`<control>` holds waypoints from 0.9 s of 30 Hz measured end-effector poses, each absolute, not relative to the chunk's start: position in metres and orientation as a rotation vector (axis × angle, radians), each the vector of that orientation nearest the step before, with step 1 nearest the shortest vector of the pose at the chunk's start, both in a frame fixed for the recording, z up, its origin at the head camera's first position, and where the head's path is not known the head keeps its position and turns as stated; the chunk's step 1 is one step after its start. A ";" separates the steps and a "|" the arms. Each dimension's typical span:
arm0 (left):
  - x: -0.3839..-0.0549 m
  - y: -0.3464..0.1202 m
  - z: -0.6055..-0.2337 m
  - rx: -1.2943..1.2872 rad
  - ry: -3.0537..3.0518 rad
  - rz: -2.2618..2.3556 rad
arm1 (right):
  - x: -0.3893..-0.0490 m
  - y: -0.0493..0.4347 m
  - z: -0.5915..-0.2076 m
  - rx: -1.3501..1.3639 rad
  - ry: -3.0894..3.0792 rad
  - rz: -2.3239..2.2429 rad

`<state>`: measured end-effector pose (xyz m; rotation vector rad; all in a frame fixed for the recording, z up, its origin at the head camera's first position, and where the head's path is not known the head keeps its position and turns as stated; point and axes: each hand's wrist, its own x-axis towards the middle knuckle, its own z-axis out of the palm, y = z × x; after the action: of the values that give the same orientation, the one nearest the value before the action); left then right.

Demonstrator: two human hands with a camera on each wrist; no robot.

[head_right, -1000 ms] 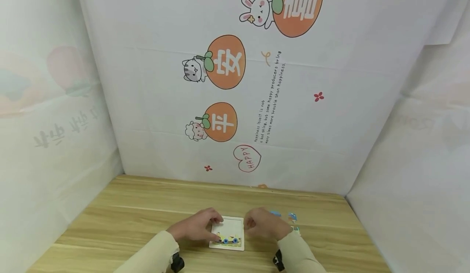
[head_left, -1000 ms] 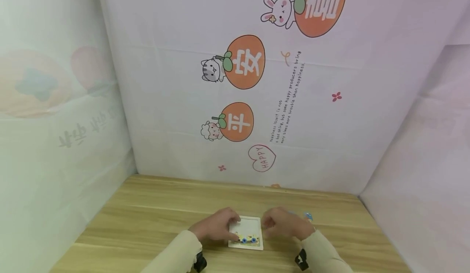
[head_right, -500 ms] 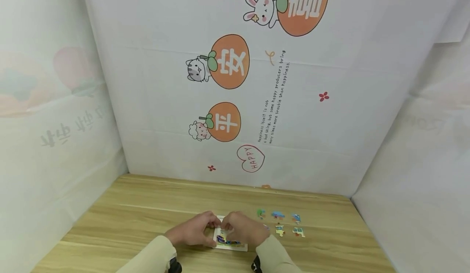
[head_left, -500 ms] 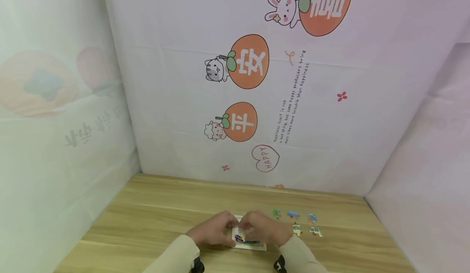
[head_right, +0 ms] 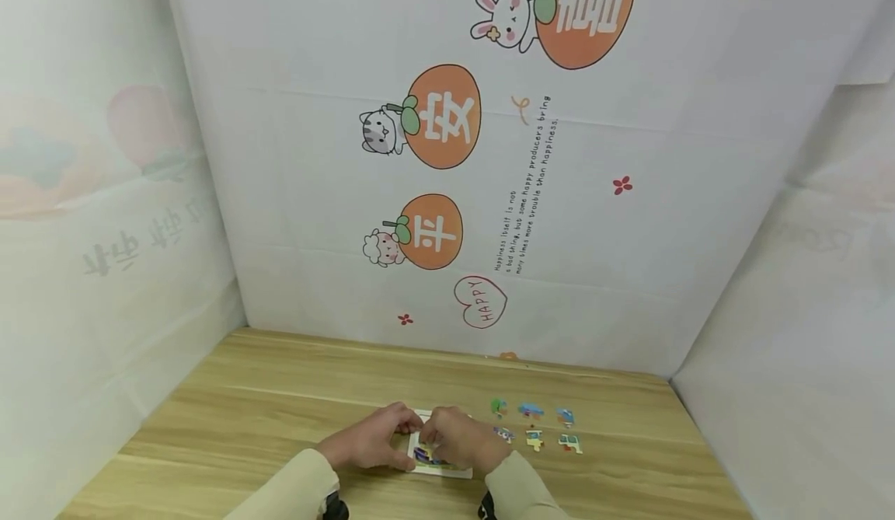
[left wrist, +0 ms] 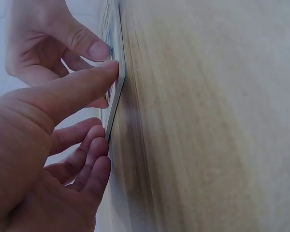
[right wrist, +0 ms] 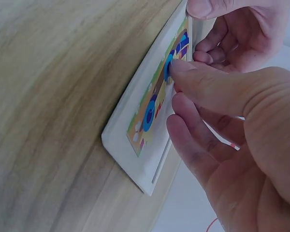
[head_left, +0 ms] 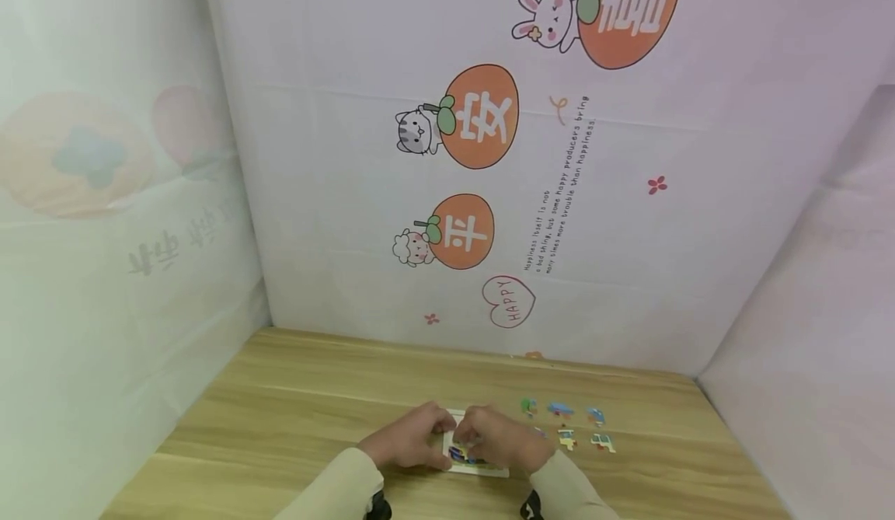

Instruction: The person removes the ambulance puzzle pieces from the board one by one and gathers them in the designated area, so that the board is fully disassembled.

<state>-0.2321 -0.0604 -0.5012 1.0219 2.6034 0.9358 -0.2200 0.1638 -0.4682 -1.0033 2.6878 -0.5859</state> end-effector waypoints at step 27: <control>-0.235 -0.060 -0.502 1.026 2.595 0.931 | -0.224 0.169 -0.461 -0.924 2.522 -0.944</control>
<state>-0.2346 -0.0599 -0.5017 1.0262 2.5948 0.9311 -0.2242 0.1690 -0.4608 -0.9241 2.5218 -0.9443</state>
